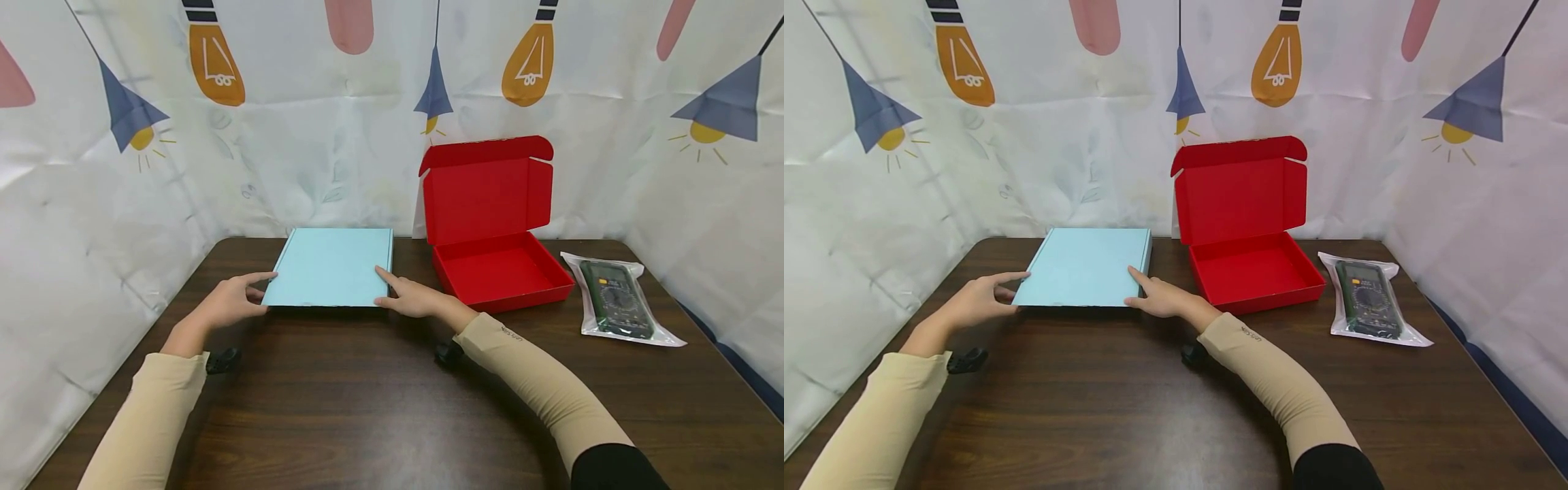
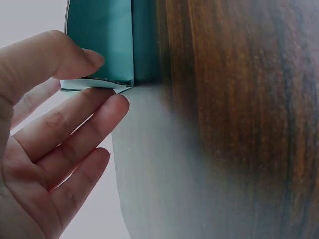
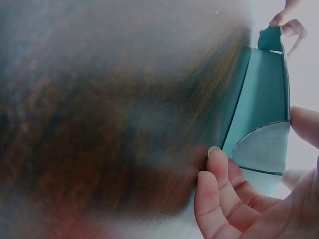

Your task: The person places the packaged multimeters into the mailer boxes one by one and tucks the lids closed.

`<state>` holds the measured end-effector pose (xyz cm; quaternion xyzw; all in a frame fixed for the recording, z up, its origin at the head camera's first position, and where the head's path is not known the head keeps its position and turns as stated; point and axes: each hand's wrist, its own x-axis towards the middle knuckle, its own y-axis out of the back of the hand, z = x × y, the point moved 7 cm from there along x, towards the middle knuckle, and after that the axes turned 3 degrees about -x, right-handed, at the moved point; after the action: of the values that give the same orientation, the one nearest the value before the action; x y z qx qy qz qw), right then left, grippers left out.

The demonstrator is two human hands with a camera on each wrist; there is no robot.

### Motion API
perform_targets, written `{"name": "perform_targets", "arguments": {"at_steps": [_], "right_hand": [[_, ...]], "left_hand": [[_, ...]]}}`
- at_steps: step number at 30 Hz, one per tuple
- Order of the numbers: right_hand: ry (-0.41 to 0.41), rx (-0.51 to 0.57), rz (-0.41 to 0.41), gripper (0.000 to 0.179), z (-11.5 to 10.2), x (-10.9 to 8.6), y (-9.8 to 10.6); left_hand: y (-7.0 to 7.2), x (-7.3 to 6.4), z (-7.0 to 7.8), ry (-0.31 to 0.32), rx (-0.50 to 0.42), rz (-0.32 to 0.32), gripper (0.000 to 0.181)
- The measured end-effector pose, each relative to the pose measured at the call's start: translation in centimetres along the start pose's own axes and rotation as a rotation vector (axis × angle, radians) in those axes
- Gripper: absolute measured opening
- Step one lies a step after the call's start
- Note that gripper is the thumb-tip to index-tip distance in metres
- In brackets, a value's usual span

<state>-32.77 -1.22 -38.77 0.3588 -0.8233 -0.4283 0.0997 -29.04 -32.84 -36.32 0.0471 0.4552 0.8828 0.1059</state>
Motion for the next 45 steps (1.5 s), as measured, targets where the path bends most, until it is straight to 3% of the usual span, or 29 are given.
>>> {"name": "perform_targets", "arguments": {"at_steps": [15,29,35,40,45], "right_hand": [[-0.007,0.000,0.006,0.081,0.0,0.0,0.0],[-0.004,-0.011,0.012,0.081,0.3,0.2,0.0],[-0.039,-0.079,0.050,0.080,0.4,0.2,0.2],[-0.077,-0.109,0.098,0.081,0.4,0.0,0.3],[-0.044,-0.135,0.159,0.080,0.2,0.1,0.5]], "left_hand": [[-0.5,0.0,0.0,-0.046,0.019,-0.010,0.073],[-0.3,-0.2,-0.8,-0.020,-0.004,-0.004,0.077],[-0.4,0.6,-0.8,-0.010,0.045,-0.007,0.087],[-0.4,1.3,-0.4,-0.046,0.087,-0.021,0.089],[-0.9,2.0,0.1,-0.068,0.103,-0.023,0.094]]}}
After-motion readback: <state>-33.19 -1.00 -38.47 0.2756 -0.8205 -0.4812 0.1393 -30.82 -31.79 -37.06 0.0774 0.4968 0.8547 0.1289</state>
